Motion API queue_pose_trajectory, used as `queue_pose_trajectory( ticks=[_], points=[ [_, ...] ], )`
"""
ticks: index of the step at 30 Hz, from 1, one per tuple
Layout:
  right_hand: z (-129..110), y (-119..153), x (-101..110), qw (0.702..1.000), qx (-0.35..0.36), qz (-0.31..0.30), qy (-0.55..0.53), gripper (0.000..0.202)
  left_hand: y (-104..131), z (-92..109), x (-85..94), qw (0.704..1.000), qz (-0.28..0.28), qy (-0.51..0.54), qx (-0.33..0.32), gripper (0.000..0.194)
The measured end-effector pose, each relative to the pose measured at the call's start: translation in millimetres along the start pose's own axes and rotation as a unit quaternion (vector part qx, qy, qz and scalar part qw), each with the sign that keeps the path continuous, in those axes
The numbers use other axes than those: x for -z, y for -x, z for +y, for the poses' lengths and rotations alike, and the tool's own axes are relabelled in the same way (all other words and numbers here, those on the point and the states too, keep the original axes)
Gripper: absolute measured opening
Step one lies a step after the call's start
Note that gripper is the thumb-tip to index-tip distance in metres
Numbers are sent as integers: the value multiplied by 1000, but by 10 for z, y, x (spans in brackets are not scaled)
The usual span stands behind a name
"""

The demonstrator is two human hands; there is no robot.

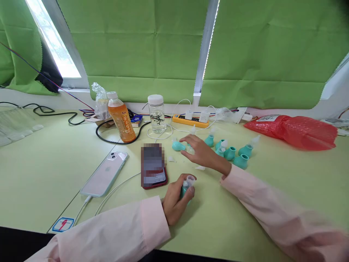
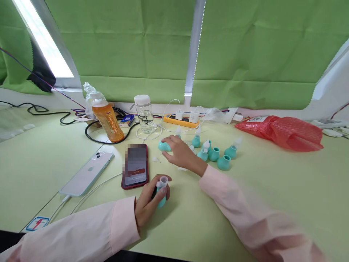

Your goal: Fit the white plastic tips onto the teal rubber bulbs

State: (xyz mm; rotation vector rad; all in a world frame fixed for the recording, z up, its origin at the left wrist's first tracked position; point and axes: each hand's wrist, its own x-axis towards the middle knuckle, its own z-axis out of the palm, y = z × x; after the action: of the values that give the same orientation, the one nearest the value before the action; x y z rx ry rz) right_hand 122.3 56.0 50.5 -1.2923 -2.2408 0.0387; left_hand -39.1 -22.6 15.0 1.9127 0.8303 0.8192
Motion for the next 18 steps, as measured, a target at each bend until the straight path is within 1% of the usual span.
queue_pose_trajectory(
  ticks=[3, 6, 8, 10, 12, 15, 18],
  points=[
    [32, -288, -222, 990, -6, -84, 113, 37, 20, -28, -22, 999, -3, -43, 18, 24],
    [78, -455, -404, 983, -9, -118, 141, 37, 29, -38, -31, 999, -2, -33, 40, 25],
    [108, -508, -467, 980, -4, -137, 146, 32, 24, -43, -36, 999, -5, -15, 35, 22],
    [113, -524, -475, 976, 1, -155, 153, 24, 7, -52, -43, 1000, -9, -3, 25, 21],
    [81, -505, -438, 975, 6, -155, 159, 20, -17, -65, -48, 999, -11, 11, 28, 22],
    [-11, -413, -372, 977, 35, -143, 151, 23, -62, -84, -50, 998, 11, 36, 43, 25],
    [-75, -270, -383, 975, 82, -157, 133, 24, -94, -96, -48, 996, 30, 64, 53, 27]
  ],
)
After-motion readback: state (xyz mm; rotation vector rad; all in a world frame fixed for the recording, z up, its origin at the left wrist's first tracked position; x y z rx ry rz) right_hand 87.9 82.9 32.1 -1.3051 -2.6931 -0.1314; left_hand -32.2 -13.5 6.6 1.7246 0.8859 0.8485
